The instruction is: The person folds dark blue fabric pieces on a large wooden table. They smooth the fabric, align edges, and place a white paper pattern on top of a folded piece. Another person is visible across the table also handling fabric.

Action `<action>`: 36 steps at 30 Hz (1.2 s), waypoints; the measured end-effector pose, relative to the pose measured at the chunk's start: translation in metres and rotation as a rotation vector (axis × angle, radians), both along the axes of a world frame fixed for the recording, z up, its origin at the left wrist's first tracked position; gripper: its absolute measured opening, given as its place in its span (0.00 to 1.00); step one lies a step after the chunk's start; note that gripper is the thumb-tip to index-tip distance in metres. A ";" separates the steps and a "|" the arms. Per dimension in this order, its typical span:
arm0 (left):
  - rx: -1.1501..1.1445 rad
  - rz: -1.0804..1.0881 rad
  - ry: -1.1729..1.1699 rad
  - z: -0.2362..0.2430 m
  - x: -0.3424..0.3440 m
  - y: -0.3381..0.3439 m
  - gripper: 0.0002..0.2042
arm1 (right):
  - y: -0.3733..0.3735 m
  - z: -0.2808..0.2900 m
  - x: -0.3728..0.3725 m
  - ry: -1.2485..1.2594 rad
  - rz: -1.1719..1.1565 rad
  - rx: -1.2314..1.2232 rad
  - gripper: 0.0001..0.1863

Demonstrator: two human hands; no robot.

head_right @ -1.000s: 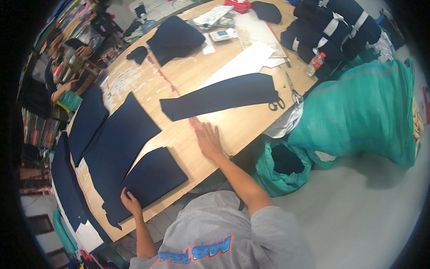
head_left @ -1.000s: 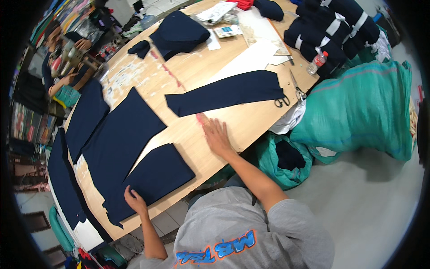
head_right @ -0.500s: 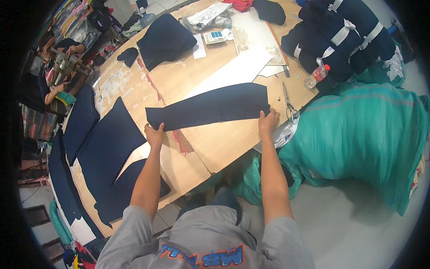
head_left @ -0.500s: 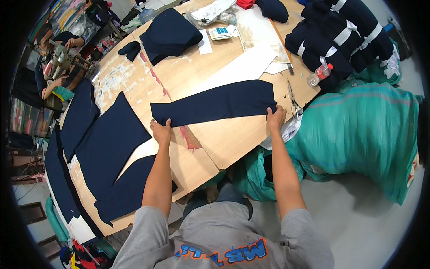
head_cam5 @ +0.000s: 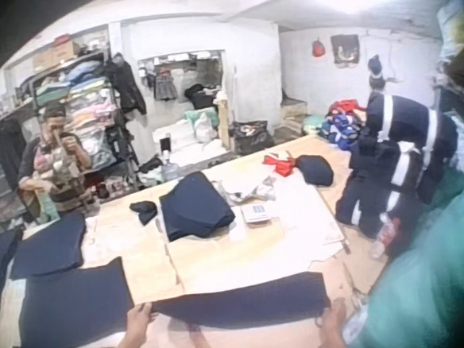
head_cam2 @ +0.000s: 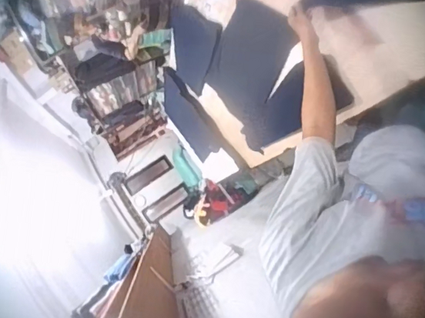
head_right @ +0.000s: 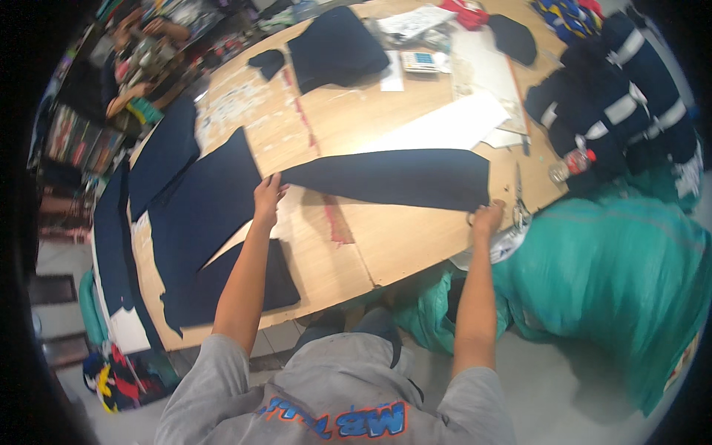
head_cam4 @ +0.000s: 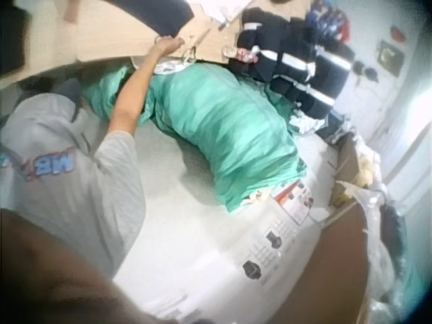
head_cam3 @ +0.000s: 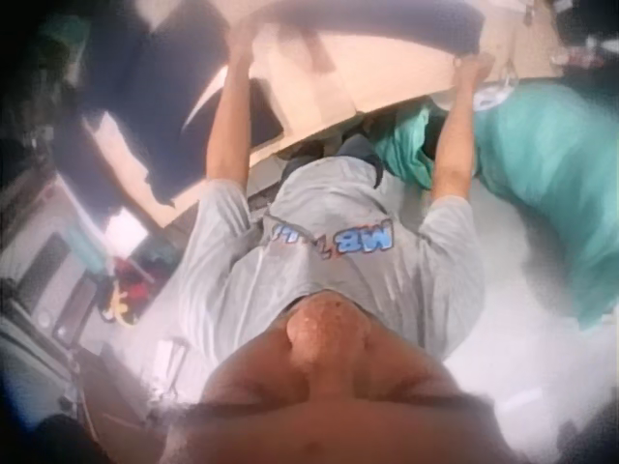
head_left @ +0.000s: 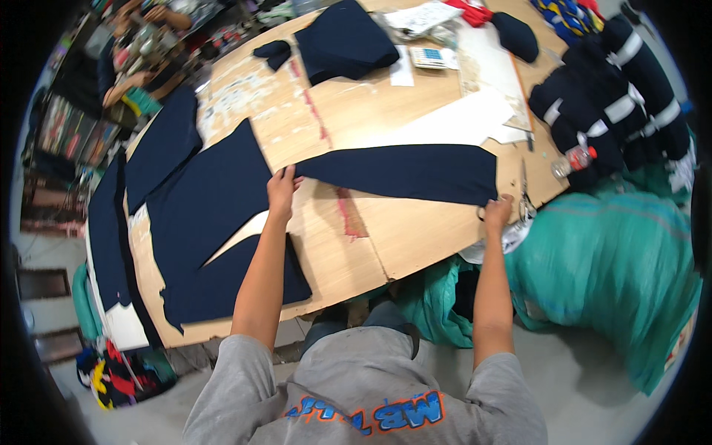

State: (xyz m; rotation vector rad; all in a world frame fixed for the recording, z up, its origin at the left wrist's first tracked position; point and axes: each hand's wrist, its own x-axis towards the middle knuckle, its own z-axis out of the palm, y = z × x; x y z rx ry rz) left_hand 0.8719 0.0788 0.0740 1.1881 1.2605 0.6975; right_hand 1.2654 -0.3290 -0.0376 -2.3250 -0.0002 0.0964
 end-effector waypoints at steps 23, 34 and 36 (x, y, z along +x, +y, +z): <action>0.155 0.362 -0.086 0.137 -0.518 -0.080 0.15 | 0.026 0.272 -0.329 0.527 0.432 0.919 0.17; 0.239 0.534 -0.288 0.149 -0.700 0.016 0.12 | 0.186 0.277 -0.494 0.691 0.745 1.030 0.08; 0.276 0.573 -0.246 0.144 -0.716 0.024 0.13 | 0.194 0.268 -0.506 0.658 0.732 1.080 0.09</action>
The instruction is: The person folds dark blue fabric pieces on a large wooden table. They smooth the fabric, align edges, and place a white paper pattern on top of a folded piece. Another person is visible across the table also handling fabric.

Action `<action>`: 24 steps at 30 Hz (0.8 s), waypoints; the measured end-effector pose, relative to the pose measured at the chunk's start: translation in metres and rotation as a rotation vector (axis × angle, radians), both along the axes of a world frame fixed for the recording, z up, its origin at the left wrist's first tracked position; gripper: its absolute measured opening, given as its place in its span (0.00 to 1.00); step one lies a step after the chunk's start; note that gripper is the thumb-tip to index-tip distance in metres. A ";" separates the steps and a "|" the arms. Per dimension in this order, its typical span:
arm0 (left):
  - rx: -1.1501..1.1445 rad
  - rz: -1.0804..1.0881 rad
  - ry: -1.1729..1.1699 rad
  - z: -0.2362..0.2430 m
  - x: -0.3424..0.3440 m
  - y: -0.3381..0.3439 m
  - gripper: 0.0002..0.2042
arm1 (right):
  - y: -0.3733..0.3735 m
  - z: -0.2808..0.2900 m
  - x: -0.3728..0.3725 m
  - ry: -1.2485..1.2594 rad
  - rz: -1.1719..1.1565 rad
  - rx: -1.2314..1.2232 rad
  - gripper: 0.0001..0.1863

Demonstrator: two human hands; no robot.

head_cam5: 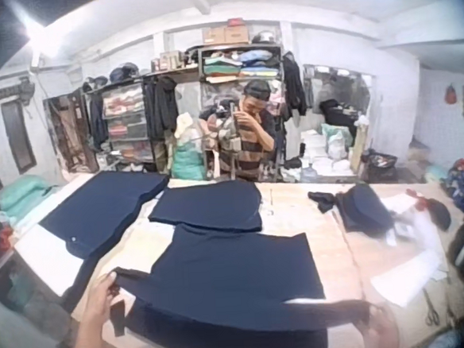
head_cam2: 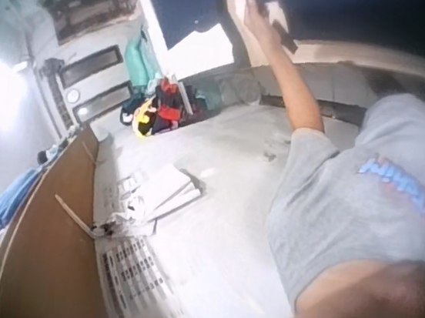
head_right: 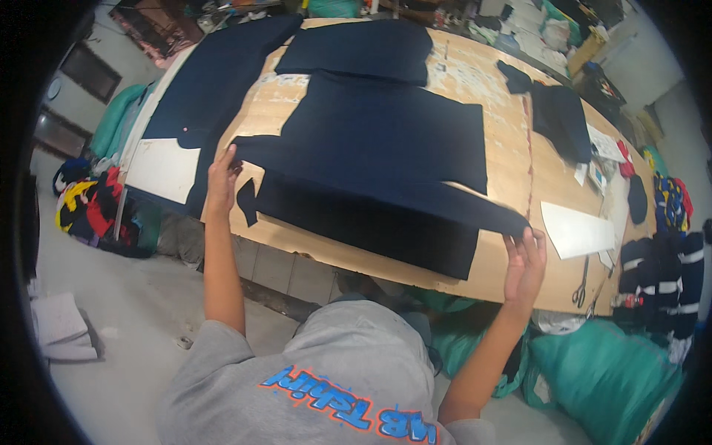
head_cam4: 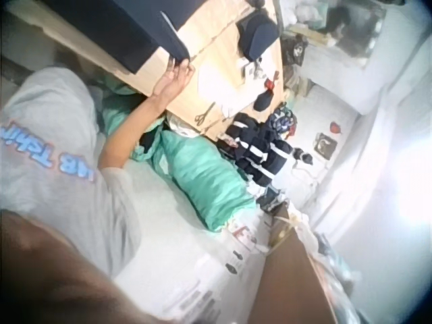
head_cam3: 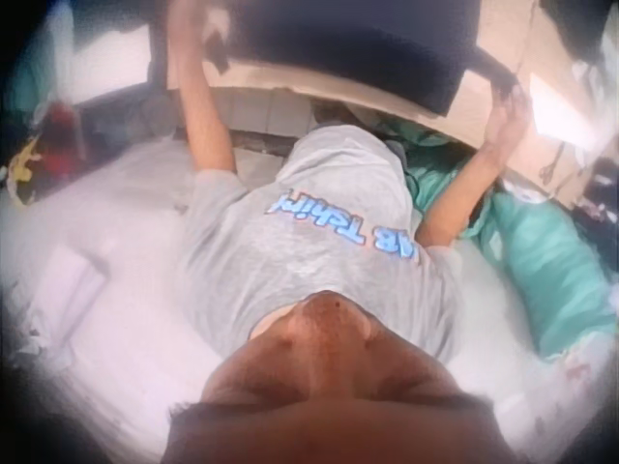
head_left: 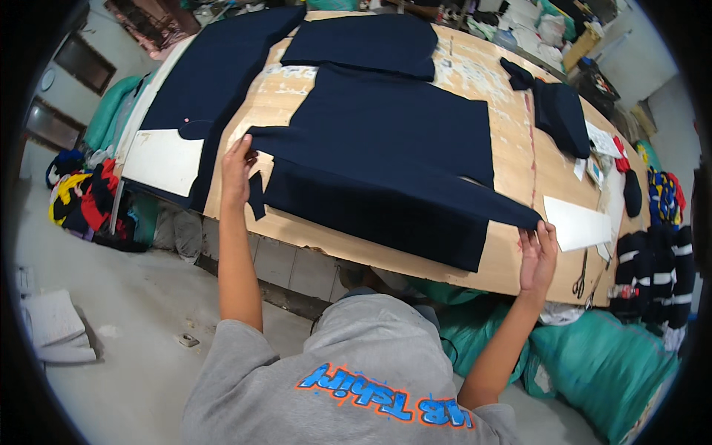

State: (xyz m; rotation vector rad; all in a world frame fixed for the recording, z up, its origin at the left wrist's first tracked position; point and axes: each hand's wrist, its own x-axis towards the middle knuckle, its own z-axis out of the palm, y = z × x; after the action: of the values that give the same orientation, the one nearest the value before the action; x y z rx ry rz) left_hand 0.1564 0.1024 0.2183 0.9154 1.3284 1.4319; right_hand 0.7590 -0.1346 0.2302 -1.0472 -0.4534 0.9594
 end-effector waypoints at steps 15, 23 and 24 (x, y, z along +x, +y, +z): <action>-0.346 -0.004 0.484 -0.181 -0.042 -0.042 0.21 | -0.051 -0.185 -0.066 -0.236 -0.046 -0.638 0.12; -0.233 0.080 0.573 -0.153 -0.040 -0.037 0.18 | -0.045 -0.171 -0.052 -0.204 -0.008 -0.679 0.13; -0.231 0.087 0.568 -0.156 -0.043 -0.038 0.18 | -0.045 -0.169 -0.051 -0.198 -0.009 -0.678 0.13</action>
State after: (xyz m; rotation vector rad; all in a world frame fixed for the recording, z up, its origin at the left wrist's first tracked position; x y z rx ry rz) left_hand 0.1134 0.0645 0.0619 1.1660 1.9263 1.0826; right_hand 0.7080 -0.1797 0.0608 -1.7652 -0.2835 1.0309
